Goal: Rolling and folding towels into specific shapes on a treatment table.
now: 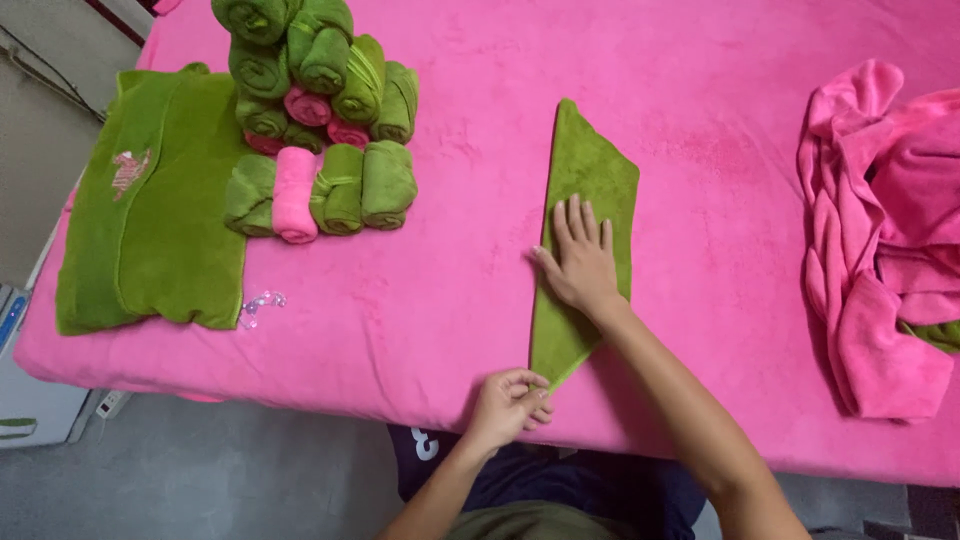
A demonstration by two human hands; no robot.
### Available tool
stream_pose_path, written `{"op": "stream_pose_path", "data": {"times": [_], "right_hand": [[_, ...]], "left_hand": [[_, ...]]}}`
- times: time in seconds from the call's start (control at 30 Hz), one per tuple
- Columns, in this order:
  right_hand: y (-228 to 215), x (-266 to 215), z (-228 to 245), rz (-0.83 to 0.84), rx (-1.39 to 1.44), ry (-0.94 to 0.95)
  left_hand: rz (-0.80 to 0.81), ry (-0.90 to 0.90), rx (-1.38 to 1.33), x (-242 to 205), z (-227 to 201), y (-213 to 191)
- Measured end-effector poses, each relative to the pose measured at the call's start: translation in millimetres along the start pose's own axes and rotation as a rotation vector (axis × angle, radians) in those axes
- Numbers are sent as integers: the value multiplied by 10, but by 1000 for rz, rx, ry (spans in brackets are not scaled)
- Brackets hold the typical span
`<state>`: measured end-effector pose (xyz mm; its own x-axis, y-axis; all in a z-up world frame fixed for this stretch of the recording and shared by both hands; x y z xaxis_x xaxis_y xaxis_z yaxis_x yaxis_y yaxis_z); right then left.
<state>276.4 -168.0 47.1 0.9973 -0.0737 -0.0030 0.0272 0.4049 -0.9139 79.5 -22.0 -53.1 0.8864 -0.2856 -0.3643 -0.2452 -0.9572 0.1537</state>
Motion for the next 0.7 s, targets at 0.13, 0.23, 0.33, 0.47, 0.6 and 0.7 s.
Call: {"op": "stream_pose_path", "data": {"times": [0.13,0.23,0.33,0.47,0.6,0.7], "right_hand": [[197,654,2,-63,-190,32],[206,1068,-1,12,-182,96],[147,1283,18,56,-184,143],[154,1530,20,44,-219,188],[120,1752,-14,8,-198,165],[69,1846,3,10,-161,147]], "left_hand": [[-42,-16,-60,104,233,-9],[-42,-44,-85,83,285,-34],[-28,-19,-51,19,35,-22],[-9,101,40,-37,-190,-23],[-19,24,-6,-9,-94,-16],[-1,77,36,27,-92,-24]]}}
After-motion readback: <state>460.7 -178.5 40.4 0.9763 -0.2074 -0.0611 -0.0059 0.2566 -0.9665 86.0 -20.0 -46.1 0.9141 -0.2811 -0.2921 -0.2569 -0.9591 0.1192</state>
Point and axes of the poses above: each hand's wrist, its own x-axis towards the middle knuckle, its own y-axis out of the palm, z = x × y, the point moved 9 cm from there along x, towards the middle knuckle, and after that the axes turned 11 degrees about y, right-handed, at the moved point
